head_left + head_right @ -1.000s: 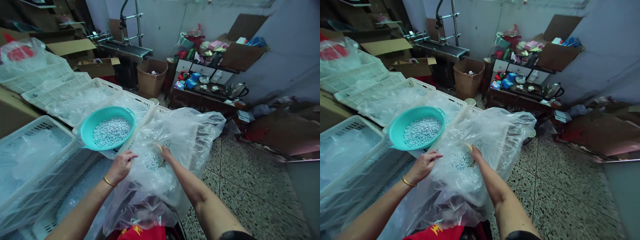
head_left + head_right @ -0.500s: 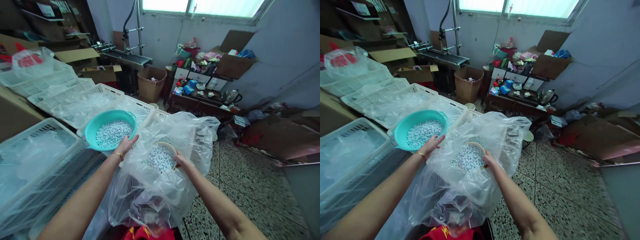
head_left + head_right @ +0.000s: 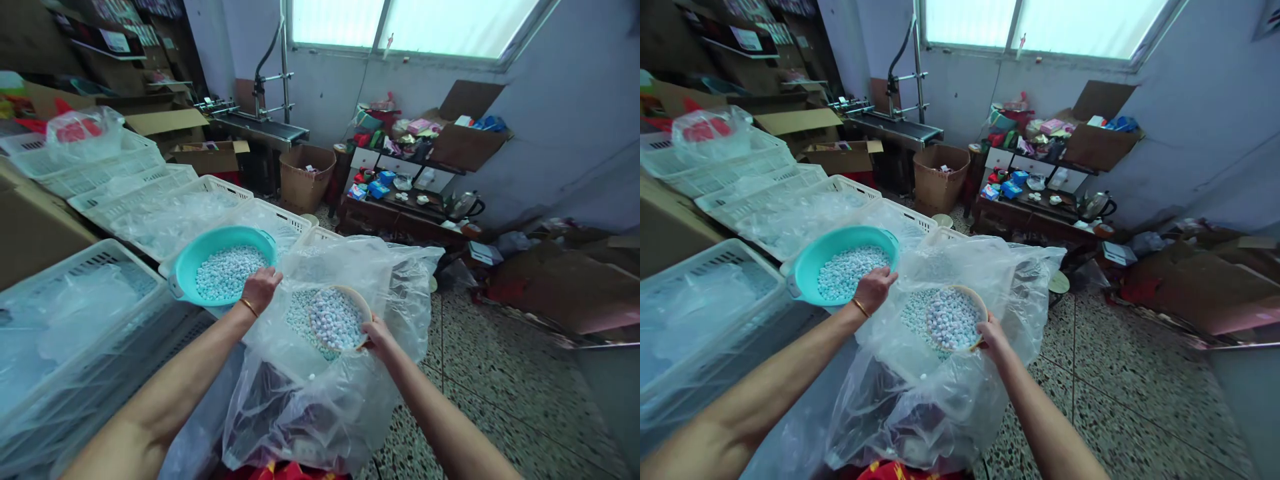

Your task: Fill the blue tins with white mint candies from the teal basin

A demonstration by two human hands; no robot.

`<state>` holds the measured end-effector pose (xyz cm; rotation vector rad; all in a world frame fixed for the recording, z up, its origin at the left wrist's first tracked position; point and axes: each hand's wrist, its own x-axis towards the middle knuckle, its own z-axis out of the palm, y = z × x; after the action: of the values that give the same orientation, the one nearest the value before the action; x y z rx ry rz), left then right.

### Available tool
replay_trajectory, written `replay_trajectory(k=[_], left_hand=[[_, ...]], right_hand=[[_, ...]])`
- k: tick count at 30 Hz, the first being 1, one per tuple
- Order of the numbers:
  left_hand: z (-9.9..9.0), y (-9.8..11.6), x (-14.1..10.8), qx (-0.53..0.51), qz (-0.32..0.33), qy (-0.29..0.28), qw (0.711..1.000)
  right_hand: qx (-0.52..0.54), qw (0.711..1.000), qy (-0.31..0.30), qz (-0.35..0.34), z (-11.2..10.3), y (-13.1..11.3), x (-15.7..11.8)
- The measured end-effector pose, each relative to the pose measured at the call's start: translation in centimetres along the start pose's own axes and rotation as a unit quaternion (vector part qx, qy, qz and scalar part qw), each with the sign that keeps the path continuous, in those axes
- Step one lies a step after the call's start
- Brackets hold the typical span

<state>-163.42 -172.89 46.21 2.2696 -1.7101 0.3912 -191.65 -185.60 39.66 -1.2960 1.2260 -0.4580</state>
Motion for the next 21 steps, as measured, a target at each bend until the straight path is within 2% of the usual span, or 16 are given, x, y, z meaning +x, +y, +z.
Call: replay_trajectory(k=[2, 6, 8, 12, 15, 17, 20, 21], left_hand=[[0.4, 0.2, -0.5, -0.014, -0.018, 0.010, 1.000], [0.8, 0.2, -0.4, -0.088, -0.111, 0.029, 0.990], [0.6, 0.3, -0.2, -0.124, -0.111, 0.043, 0.985], [0.0, 0.5, -0.3, -0.185, -0.121, 0.029, 0.975], [-0.4, 0.2, -1.9, -0.221, -0.144, 0.041, 0.964], [-0.4, -0.2, -4.0, -0.247, -0.156, 0.057, 0.955], [0.3, -0.4, -8.3, -0.300, -0.184, 0.077, 0.933], [0.7, -0.4, -9.6, -0.324, -0.197, 0.066, 0.923]], right_hand=[[0.003, 1.000, 0.008, 0.003, -0.8, -0.8, -0.5], [0.006, 1.000, 0.003, 0.011, -2.2, -3.4, -1.8], [0.012, 1.000, -0.009, 0.007, -2.5, -5.2, -2.6], [0.006, 0.999, -0.040, -0.014, -1.9, -9.7, -3.9], [-0.040, 0.996, -0.055, -0.051, 0.0, -13.8, -4.2], [-0.074, 0.991, -0.073, -0.085, 2.1, -16.7, -3.9], [-0.112, 0.980, -0.110, -0.124, 6.9, -20.9, -2.8], [-0.129, 0.974, -0.123, -0.139, 8.9, -22.1, -2.2]])
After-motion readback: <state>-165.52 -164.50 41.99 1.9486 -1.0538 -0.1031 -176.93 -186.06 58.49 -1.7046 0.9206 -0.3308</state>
